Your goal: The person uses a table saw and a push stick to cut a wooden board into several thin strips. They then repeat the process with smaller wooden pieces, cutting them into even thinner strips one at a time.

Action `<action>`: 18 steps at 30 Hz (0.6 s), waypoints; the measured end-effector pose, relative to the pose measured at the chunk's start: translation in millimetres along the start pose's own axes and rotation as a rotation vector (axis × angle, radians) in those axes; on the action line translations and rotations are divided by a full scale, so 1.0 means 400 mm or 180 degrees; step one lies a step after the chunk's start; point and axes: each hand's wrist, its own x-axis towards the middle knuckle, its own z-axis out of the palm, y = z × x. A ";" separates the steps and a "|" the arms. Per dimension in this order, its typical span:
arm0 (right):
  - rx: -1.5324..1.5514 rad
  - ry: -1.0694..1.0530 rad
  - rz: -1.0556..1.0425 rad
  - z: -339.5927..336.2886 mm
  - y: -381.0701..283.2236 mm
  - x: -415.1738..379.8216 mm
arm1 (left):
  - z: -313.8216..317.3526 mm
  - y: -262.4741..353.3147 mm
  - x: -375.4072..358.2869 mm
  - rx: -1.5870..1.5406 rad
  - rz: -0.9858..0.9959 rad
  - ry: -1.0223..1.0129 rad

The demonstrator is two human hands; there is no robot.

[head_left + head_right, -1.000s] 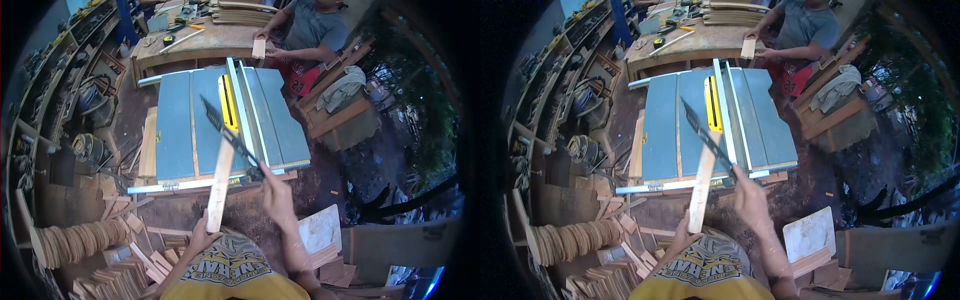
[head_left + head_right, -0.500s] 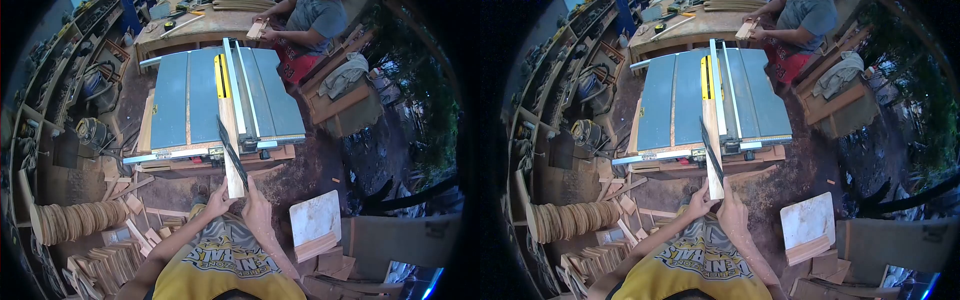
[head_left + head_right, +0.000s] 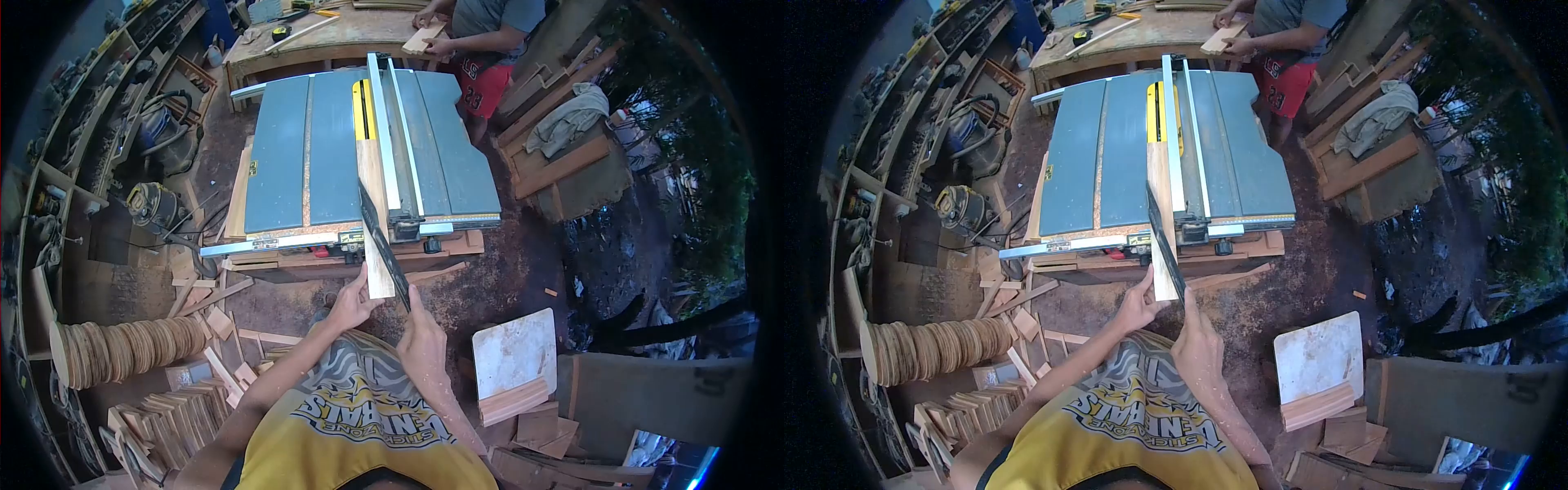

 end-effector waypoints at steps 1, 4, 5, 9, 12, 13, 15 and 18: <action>0.0027 0.0043 -0.0002 -0.007 -0.004 -0.002 | 0.000 -0.011 0.014 -0.0054 0.0054 0.0028; -0.0099 0.0179 -0.0167 -0.011 0.012 0.000 | -0.015 -0.022 0.053 0.0052 0.0129 0.0063; -0.0174 0.0227 -0.0246 -0.010 0.017 0.003 | -0.019 -0.021 0.064 0.0133 0.0139 0.0065; -0.0226 0.0090 -0.0058 -0.015 0.008 0.012 | -0.037 0.016 0.084 0.0304 -0.0141 -0.0012; -0.0146 0.0012 0.0120 -0.027 -0.025 0.007 | -0.049 0.020 0.106 0.0687 -0.0221 0.0053; -0.0160 -0.0003 0.0120 -0.032 -0.034 0.005 | -0.054 0.014 0.114 0.1026 -0.0020 0.0159; -0.0183 -0.0064 0.0137 -0.040 -0.043 0.002 | -0.064 0.014 0.135 0.1468 0.0178 0.0315; -0.0222 -0.0196 0.0207 -0.054 -0.048 -0.016 | -0.079 0.024 0.167 0.1685 0.0092 0.0385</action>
